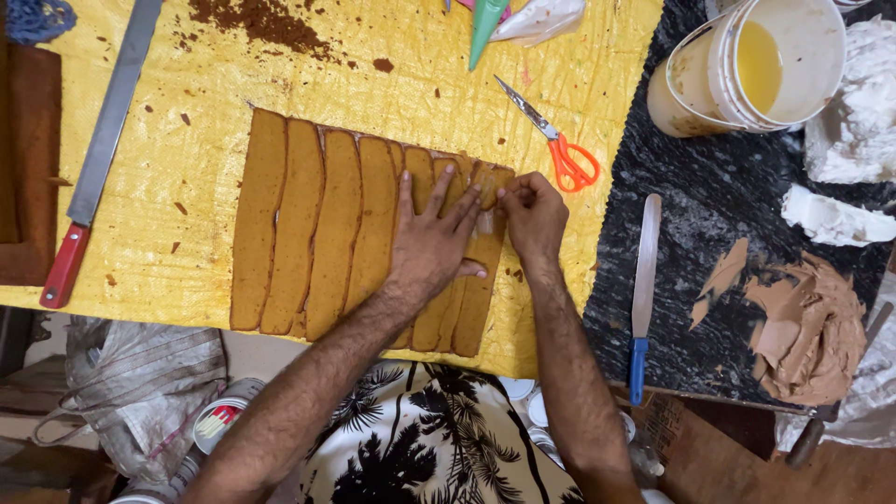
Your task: The person cuts a rectangular block of brown clay into strips, arranges them on a board, and then uses a palette knife to spread a layer of clay paste over the strips, smoothing the surface.
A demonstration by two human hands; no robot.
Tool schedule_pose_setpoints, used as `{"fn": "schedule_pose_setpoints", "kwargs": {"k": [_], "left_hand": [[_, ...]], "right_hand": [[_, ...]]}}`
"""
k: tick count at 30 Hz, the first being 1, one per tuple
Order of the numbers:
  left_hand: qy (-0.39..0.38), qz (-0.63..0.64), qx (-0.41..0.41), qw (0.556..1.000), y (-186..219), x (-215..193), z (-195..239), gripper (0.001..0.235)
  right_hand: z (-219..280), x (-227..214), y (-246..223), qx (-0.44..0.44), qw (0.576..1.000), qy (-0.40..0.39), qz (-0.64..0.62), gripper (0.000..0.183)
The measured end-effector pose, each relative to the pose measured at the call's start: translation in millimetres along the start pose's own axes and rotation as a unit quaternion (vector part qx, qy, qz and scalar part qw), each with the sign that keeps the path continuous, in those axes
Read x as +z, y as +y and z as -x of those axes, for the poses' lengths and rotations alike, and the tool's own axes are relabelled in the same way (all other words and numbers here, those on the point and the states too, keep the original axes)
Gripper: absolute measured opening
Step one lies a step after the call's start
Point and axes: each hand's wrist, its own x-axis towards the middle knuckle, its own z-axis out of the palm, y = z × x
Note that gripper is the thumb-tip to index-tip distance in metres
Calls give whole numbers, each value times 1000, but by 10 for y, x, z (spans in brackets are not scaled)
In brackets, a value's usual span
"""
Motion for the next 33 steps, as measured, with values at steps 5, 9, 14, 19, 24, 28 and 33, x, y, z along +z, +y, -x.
{"fn": "schedule_pose_setpoints", "kwargs": {"k": [5,9,14,19,24,28,33], "left_hand": [[3,32,5,999,-40,84,1,111],[44,53,17,998,11,139,27,113],[47,49,4,998,110,168,136,110],[102,86,-6,991,126,150,244,112],[52,92,-28,994,97,93,458,114],[30,114,-17,993,234,130,540,121],[18,94,-28,995,246,140,659,122]], "right_hand": [[-15,13,26,-156,973,19,171,18],[-28,43,62,-183,961,12,208,12],[30,27,68,-168,950,0,263,13],[328,-115,38,-235,914,-4,331,21],[558,-54,-23,-276,873,-23,402,64],[570,-153,45,-226,890,-33,396,58],[431,-31,98,-251,878,-42,406,69]]}}
